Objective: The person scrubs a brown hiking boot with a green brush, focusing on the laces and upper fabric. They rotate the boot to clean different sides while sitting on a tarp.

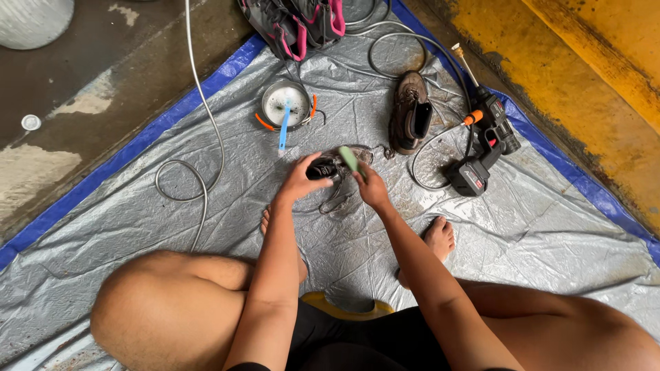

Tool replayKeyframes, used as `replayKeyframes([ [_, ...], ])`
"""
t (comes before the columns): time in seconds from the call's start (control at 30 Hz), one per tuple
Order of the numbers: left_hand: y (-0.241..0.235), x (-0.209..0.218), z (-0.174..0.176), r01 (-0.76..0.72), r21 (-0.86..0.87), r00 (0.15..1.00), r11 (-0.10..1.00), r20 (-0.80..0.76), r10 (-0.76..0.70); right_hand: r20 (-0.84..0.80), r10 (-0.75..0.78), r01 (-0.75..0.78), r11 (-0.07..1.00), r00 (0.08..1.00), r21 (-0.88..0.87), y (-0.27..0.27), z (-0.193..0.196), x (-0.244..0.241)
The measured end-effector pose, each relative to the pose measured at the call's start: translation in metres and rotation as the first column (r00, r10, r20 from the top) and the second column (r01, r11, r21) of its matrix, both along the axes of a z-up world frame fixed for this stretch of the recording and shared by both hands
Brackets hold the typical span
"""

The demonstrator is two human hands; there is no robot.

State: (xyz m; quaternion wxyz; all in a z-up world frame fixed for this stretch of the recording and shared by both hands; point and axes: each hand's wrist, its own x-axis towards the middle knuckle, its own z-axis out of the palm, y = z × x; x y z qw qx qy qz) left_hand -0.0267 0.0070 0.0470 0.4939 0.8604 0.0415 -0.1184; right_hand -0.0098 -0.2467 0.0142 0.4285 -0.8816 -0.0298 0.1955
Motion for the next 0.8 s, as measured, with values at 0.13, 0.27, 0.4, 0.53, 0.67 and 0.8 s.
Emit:
replayKeyframes([
  [0.13, -0.005, 0.000, -0.015, 0.042, 0.073, 0.999, 0.996, 0.010, -0.043, -0.023, -0.037, 0.036, 0.998, 0.999, -0.045, 0.000, -0.010, -0.004],
  [0.27, -0.007, 0.007, -0.064, -0.060, 0.111, 0.990, 0.992, 0.135, 0.045, -0.108, -0.017, 0.029, 0.994, 0.994, 0.109, 0.009, 0.010, -0.010],
  [0.4, -0.012, 0.008, -0.075, -0.129, 0.140, 0.967, 0.982, 0.238, 0.093, 0.041, -0.112, 0.117, 0.983, 0.993, -0.140, -0.002, -0.029, -0.005],
  [0.53, -0.012, 0.013, -0.097, -0.169, 0.168, 0.966, 0.971, 0.224, 0.129, -0.022, -0.098, 0.100, 0.990, 0.995, 0.101, 0.006, 0.009, -0.021],
  [0.67, -0.028, 0.005, -0.097, -0.245, 0.058, 0.964, 0.968, 0.118, 0.237, 0.062, -0.060, 0.060, 0.998, 0.996, 0.001, -0.007, -0.021, -0.007],
  [0.8, -0.041, 0.008, -0.100, -0.226, 0.057, 0.966, 0.972, 0.140, 0.216, 0.134, -0.110, 0.140, 0.959, 0.985, -0.245, -0.021, -0.039, -0.006],
])
